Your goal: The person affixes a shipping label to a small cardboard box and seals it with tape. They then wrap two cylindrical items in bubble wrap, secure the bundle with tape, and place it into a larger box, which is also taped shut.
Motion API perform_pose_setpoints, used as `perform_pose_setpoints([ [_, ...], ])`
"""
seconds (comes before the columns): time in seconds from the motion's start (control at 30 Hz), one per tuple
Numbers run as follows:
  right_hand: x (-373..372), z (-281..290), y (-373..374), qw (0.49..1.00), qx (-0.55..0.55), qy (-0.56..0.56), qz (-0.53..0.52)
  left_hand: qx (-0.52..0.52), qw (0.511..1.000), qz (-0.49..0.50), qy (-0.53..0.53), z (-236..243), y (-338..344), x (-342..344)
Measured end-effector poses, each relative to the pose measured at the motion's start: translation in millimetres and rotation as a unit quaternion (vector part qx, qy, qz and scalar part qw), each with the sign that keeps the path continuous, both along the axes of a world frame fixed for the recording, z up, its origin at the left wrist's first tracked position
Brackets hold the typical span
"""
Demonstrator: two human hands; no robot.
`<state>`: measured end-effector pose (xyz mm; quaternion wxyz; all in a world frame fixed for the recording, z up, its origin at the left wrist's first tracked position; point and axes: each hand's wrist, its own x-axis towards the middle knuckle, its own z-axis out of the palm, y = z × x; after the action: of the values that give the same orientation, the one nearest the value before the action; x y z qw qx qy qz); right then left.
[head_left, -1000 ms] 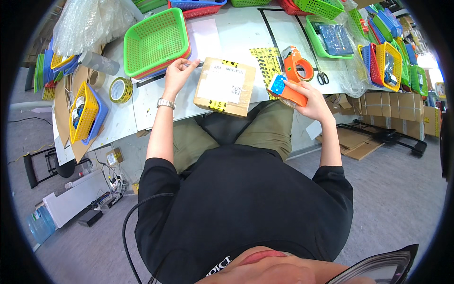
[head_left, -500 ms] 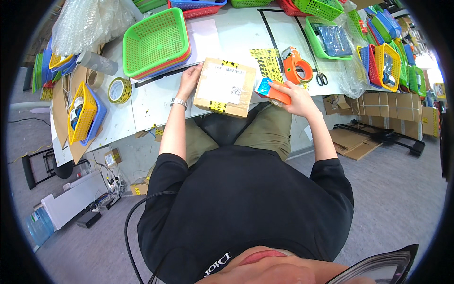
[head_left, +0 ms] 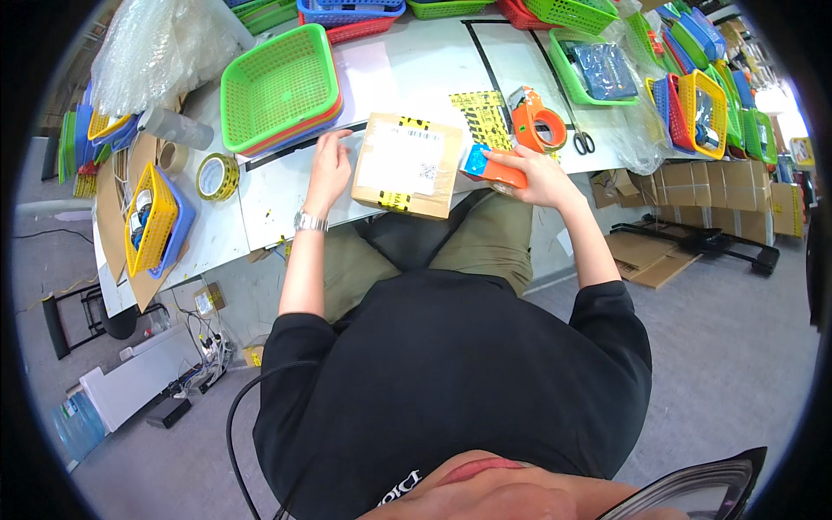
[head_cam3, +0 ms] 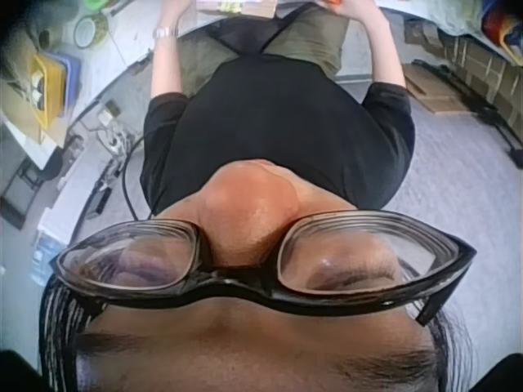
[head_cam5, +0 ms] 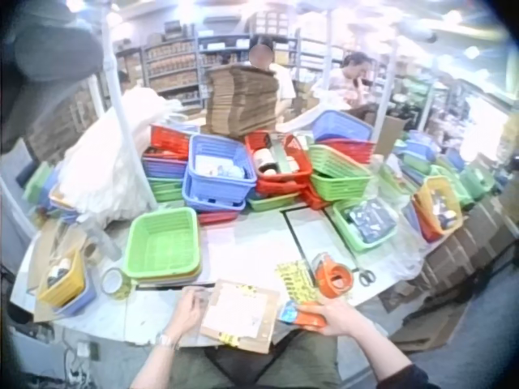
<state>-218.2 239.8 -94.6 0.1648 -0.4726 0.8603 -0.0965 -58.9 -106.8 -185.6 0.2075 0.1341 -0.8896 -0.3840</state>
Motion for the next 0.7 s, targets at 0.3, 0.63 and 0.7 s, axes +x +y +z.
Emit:
perform_pose_setpoints([
  [0.3,-5,36,0,0.995,0.081,0.059,0.030,-0.313,0.917,-0.172,-0.178,53,168,-35],
  [0.63,9,-11,-63,0.889,0.399,0.176,0.137,-0.533,0.761,0.022,-0.370,30,201,-63],
  [0.7,-2,19,-71,0.902,0.404,0.058,0.139,-0.530,0.726,0.070,-0.433,23,194,-64],
])
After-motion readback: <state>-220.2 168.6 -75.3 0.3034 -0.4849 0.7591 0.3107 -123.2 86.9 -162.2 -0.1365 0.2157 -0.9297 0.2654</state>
